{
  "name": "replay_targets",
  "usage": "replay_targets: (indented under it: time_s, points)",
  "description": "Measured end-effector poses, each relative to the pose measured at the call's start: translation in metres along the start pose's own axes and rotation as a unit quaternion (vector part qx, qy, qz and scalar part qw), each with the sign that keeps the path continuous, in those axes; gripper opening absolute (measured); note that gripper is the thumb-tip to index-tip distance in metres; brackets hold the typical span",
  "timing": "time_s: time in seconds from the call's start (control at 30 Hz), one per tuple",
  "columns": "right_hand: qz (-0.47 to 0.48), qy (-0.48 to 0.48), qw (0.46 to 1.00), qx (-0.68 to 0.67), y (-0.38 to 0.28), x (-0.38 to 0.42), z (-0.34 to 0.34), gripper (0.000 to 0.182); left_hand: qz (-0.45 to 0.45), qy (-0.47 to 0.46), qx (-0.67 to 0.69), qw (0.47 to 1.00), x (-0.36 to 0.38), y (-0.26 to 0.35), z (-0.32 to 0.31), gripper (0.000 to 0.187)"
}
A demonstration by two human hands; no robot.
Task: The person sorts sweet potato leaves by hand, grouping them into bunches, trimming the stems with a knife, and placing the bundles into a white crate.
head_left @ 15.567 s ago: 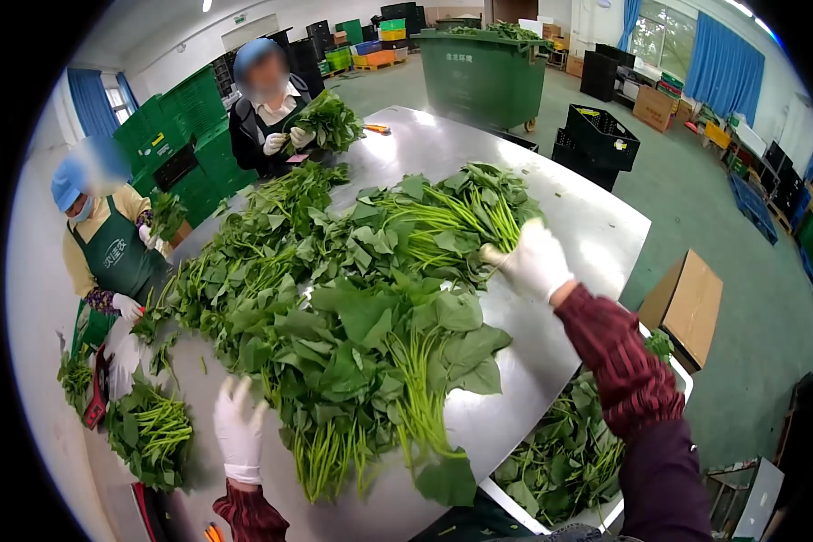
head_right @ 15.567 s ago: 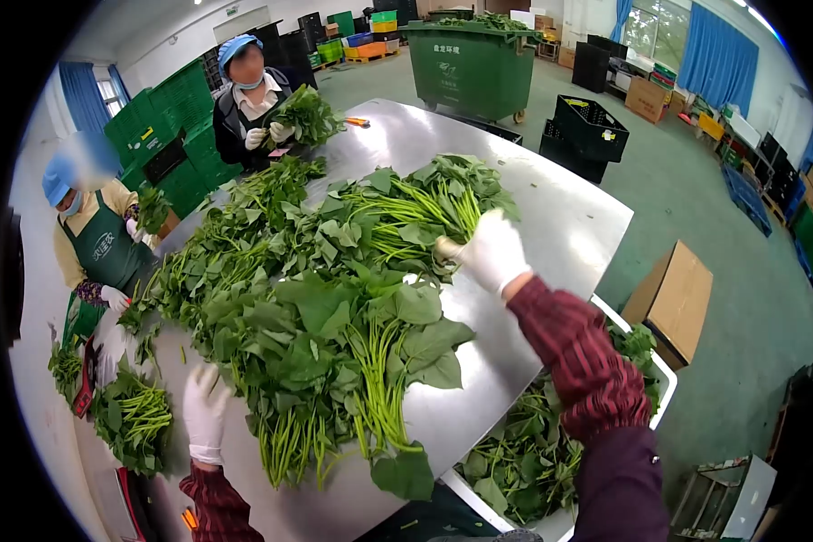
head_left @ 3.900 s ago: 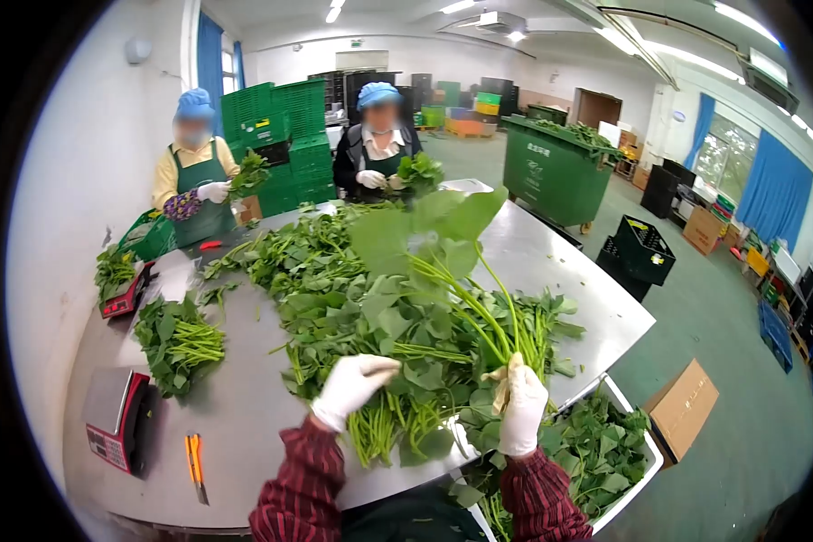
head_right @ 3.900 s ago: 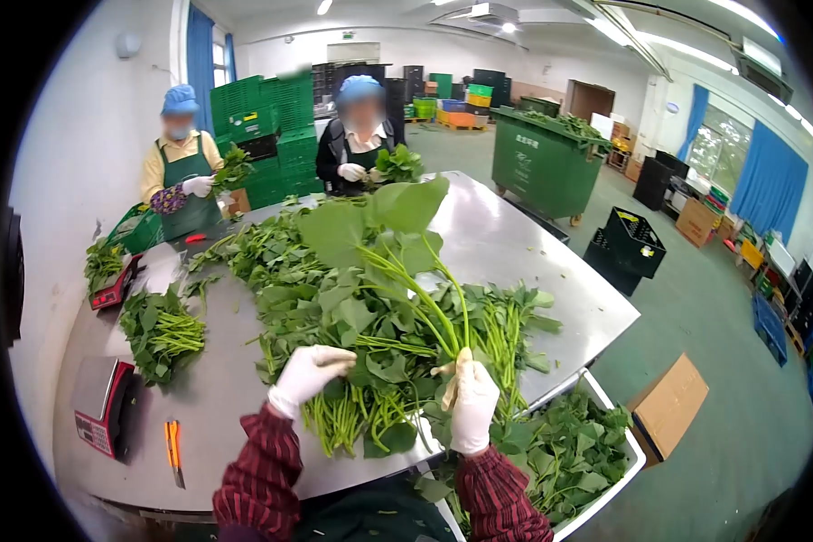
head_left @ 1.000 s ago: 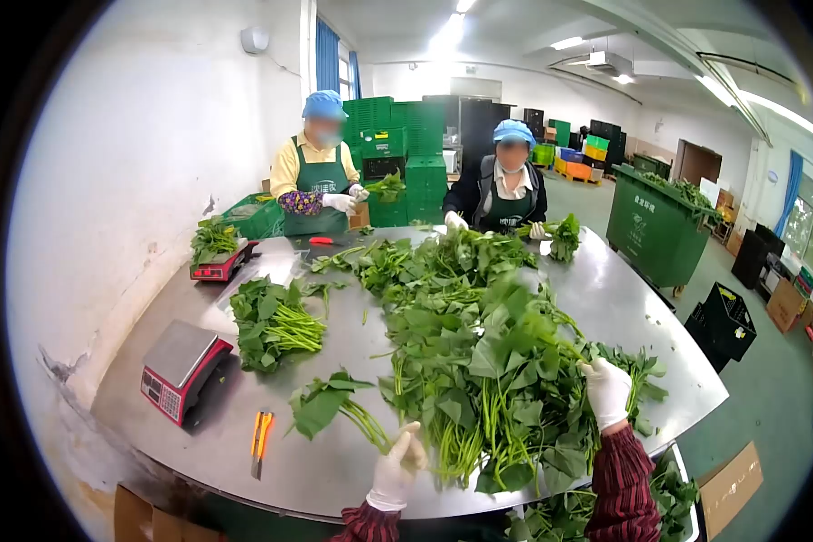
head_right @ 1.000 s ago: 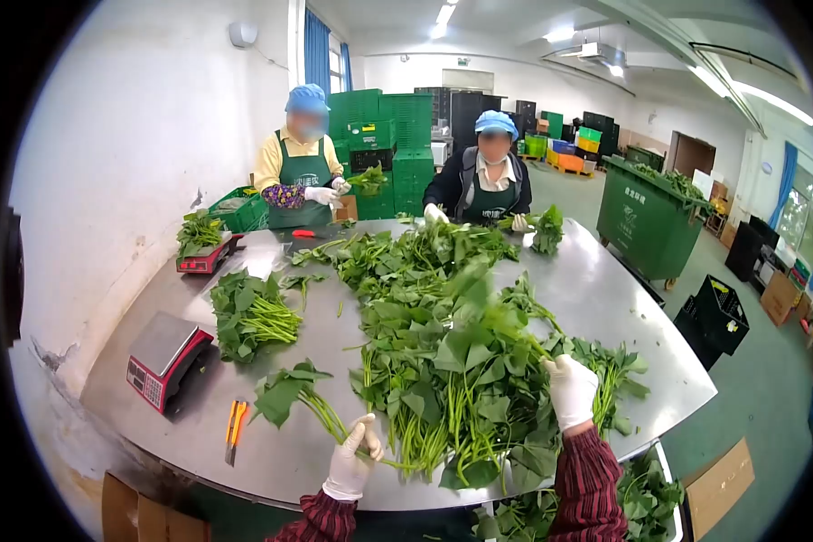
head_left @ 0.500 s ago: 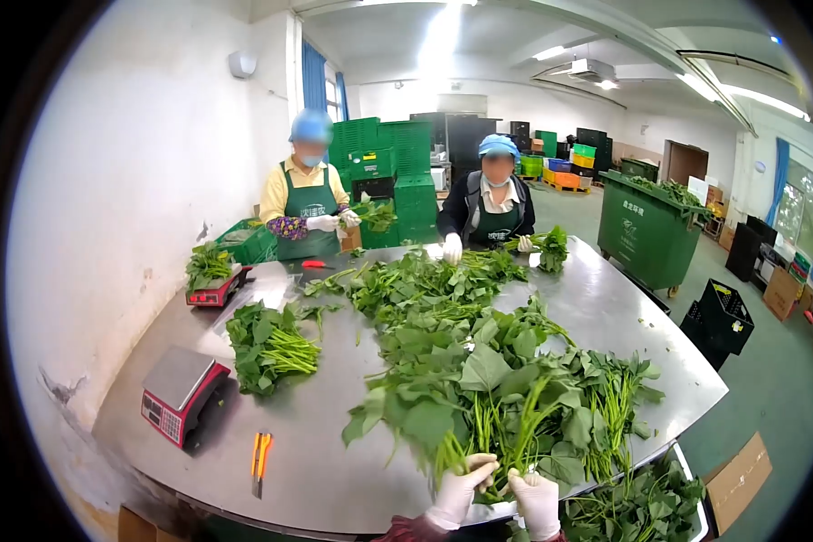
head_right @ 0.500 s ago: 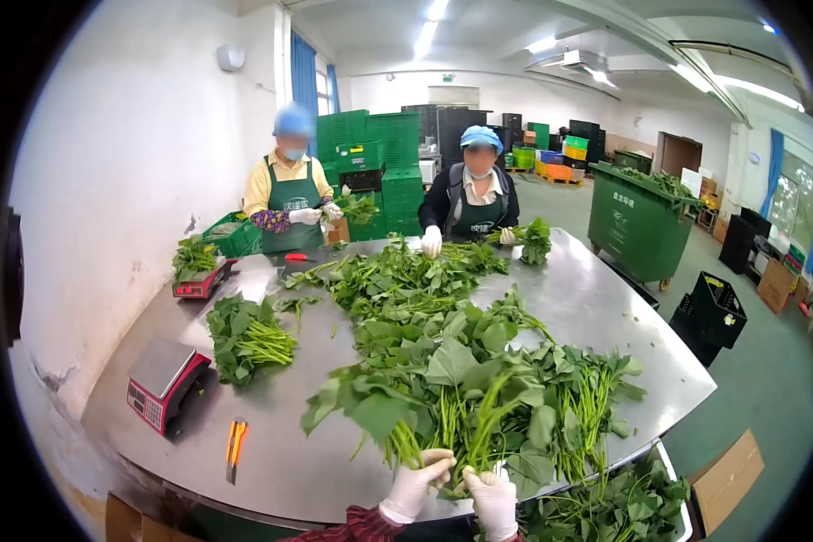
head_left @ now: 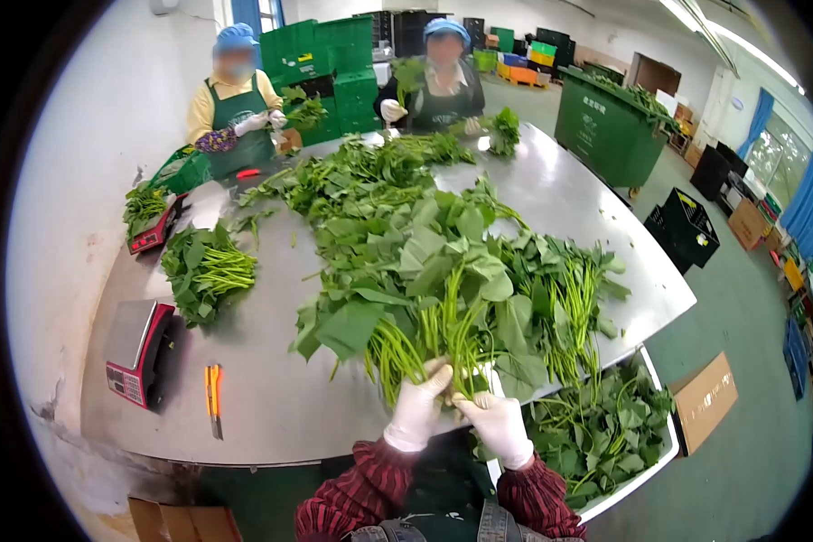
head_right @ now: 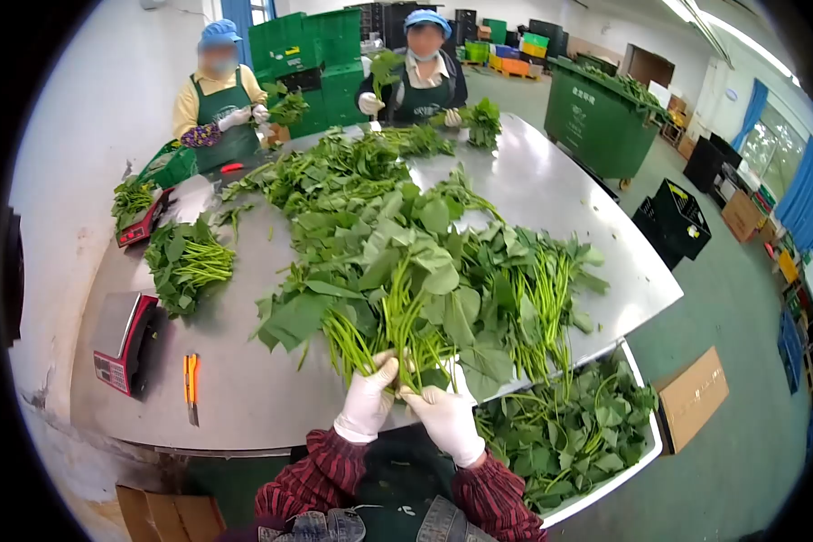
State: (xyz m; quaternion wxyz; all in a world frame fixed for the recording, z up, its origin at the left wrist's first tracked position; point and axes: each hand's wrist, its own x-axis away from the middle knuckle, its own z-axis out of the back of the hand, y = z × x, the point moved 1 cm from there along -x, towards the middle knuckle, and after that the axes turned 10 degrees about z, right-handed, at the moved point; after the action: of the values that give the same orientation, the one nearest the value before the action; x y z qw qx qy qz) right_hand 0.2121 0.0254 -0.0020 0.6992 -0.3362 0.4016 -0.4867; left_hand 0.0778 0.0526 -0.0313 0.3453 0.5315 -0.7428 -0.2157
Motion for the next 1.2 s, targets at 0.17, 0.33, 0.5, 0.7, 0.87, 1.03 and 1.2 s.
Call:
replay_targets:
  time_s: [0.17, 0.33, 0.5, 0.7, 0.87, 1.03, 1.2]
  points:
    - [-0.111, -0.048, 0.986, -0.118, 0.016, -0.001, 0.017, 0.040, 0.022, -0.028, -0.018, 0.999, -0.004, 0.000, -0.001, 0.015]
    - [-0.108, 0.004, 0.965, -0.238, 0.015, -0.021, 0.036, 0.031, 0.019, 0.002, -0.066, 0.998, 0.002, -0.012, -0.013, 0.028]
    - [-0.155, 0.052, 0.918, -0.360, 0.012, -0.027, 0.028, 0.023, 0.031, -0.026, -0.069, 0.997, 0.002, -0.020, -0.019, 0.025]
    - [-0.124, 0.106, 0.889, -0.427, 0.017, -0.021, 0.028, 0.024, -0.009, 0.001, -0.079, 0.997, 0.003, -0.023, -0.023, 0.016]
    - [-0.151, 0.030, 0.966, -0.206, 0.011, -0.020, 0.027, 0.031, -0.059, 0.055, -0.136, 0.987, 0.003, -0.013, -0.032, 0.018]
    - [-0.139, -0.009, 0.986, -0.094, 0.003, -0.012, 0.024, 0.026, 0.004, 0.050, -0.153, 0.987, 0.000, -0.013, -0.022, 0.015]
    - [-0.099, 0.157, 0.937, -0.296, 0.004, 0.008, 0.010, 0.015, 0.067, -0.013, 0.001, 0.998, 0.000, -0.020, -0.032, 0.010]
